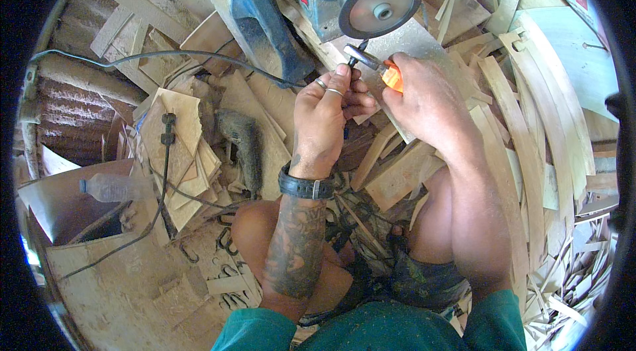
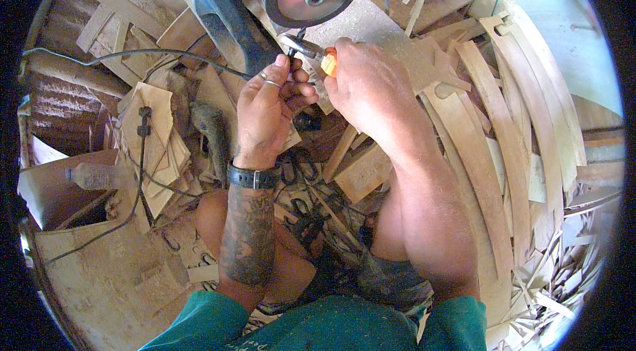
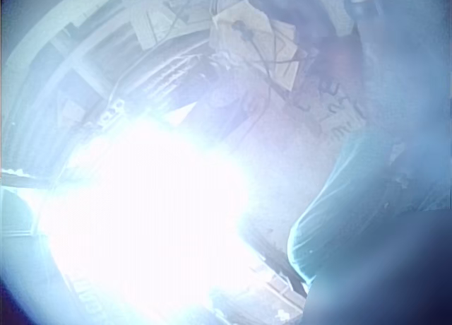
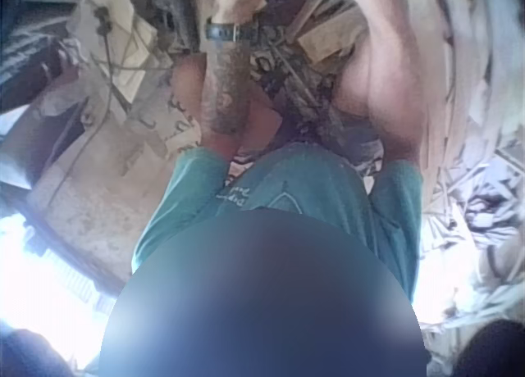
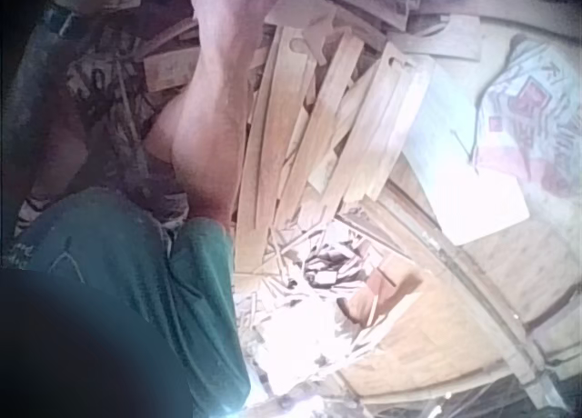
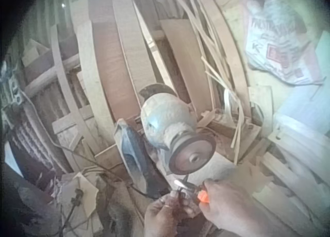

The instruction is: The person holds a drill bit in a clamp and grinds its tip against a bench grinder. They repeatedly adjust the bit's angle and position to sharpen different facets of the cutting edge.

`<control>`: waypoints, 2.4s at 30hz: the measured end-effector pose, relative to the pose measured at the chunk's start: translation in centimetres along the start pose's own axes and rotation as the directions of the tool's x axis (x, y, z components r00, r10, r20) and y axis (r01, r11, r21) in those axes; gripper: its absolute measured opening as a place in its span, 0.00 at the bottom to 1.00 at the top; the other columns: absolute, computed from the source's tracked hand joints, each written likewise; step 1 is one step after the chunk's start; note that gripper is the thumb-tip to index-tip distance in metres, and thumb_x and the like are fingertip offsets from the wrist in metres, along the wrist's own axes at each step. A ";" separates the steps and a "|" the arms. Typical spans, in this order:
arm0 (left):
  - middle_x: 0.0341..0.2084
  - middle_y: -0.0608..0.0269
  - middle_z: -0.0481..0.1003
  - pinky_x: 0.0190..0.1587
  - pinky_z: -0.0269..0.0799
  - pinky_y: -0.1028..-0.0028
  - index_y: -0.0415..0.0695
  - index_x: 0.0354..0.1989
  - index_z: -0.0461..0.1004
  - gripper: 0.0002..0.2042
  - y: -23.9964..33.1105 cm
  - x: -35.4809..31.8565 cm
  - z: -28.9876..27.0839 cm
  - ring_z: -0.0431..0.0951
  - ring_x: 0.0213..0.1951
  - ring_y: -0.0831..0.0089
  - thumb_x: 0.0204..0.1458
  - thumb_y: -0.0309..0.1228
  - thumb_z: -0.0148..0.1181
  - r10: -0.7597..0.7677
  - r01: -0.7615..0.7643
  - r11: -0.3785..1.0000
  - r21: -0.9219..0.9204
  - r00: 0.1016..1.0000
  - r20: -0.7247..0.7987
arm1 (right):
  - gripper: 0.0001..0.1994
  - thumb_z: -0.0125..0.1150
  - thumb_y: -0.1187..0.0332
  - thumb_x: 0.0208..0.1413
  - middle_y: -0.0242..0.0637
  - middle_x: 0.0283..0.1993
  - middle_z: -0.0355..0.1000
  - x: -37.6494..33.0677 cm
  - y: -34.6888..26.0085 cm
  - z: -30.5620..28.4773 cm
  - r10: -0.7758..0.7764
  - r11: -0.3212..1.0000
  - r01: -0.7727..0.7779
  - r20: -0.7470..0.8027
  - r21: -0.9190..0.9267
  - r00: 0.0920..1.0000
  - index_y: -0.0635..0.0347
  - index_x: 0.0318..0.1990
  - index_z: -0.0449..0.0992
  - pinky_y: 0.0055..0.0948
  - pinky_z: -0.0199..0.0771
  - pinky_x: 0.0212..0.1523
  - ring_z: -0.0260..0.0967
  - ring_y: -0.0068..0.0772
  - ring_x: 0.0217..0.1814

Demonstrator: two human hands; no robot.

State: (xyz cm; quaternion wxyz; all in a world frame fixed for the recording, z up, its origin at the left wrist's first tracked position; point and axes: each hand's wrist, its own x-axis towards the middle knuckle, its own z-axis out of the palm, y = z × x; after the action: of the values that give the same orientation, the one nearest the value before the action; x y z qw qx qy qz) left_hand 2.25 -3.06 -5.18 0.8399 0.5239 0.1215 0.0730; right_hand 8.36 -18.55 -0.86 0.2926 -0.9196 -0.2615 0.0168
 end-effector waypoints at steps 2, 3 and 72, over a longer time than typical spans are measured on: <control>0.31 0.60 0.77 0.35 0.80 0.70 0.37 0.42 0.74 0.15 0.0 0.0 0.1 0.80 0.29 0.70 0.67 0.38 0.50 0.015 -0.014 0.999 0.031 1.000 -0.006 | 0.14 0.61 0.69 0.51 0.59 0.40 0.74 0.0 0.0 0.0 0.004 1.000 -0.004 0.006 -0.002 1.000 0.69 0.42 0.73 0.51 0.71 0.50 0.72 0.61 0.47; 0.31 0.60 0.77 0.35 0.80 0.70 0.37 0.42 0.74 0.15 0.0 0.0 0.2 0.80 0.29 0.70 0.67 0.38 0.50 0.021 -0.021 0.999 0.039 1.000 -0.009 | 0.14 0.61 0.69 0.51 0.59 0.40 0.74 0.1 0.0 0.0 0.003 1.000 -0.003 0.004 0.001 1.000 0.69 0.42 0.74 0.51 0.71 0.50 0.72 0.61 0.47; 0.18 0.69 0.71 0.21 0.67 0.77 0.36 0.31 0.75 0.19 -2.3 0.9 1.6 0.68 0.18 0.83 0.69 0.39 0.48 0.346 -0.293 0.864 0.410 0.936 -0.061 | 0.16 0.60 0.64 0.54 0.63 0.42 0.74 0.0 -2.2 -1.4 0.247 0.966 -0.239 0.085 -0.096 0.965 0.72 0.40 0.75 0.51 0.72 0.50 0.73 0.62 0.48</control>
State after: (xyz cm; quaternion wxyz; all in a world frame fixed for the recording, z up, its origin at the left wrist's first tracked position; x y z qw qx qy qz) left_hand 3.52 -5.18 -6.67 0.6832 0.6890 0.1008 0.2201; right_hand 7.58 -17.70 1.51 0.2358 -0.9545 -0.1610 0.0858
